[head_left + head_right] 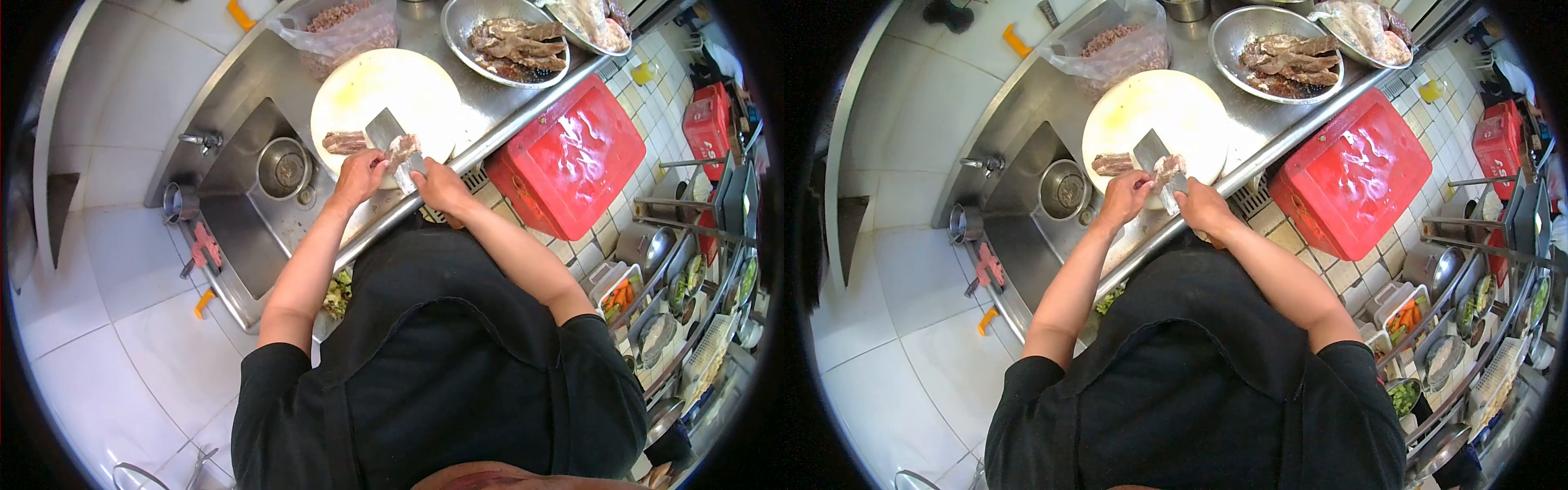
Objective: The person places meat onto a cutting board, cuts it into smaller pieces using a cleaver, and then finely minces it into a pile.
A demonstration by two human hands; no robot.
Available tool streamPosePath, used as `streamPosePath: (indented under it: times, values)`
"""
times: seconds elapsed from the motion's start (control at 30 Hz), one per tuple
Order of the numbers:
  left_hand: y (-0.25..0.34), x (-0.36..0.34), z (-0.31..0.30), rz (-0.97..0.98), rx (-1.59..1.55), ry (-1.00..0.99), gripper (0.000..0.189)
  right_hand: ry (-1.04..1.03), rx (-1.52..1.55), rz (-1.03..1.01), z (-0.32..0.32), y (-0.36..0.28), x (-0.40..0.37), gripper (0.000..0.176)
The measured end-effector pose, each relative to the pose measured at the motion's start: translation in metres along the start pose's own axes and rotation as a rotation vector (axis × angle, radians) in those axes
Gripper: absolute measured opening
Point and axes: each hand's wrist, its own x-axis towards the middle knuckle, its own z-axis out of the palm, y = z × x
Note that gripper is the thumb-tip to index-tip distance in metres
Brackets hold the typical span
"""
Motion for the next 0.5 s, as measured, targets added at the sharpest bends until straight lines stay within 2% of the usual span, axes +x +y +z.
streamPosePath:
  times: [0.17, 0.27, 0.37, 0.43, 0.5]
  values:
    - [-0.01, -0.005, -0.004, 0.039, -0.008, 0.054, 0.028, 0.021, -0.003, -0.032, 0.02, -0.007, 0.018, 0.041]
    - [-0.022, -0.009, -0.001, 0.026, 0.011, 0.079, 0.03, 0.014, 0.035, -0.029, 0.034, -0.004, 0.028, 0.045]
    - [-0.025, -0.002, 0.0, -0.03, 0.001, 0.114, 0.039, 0.001, 0.005, -0.055, 0.031, 0.001, 0.024, 0.042]
    - [-0.006, -0.002, -0.003, 0.07, 0.017, 0.205, 0.046, -0.023, -0.014, -0.045, 0.015, -0.011, 0.011, 0.041]
    - [-0.001, 0.001, 0.0, 0.095, 0.003, 0.169, 0.047, -0.047, -0.028, -0.03, 0.01, -0.012, 0.01, 0.04]
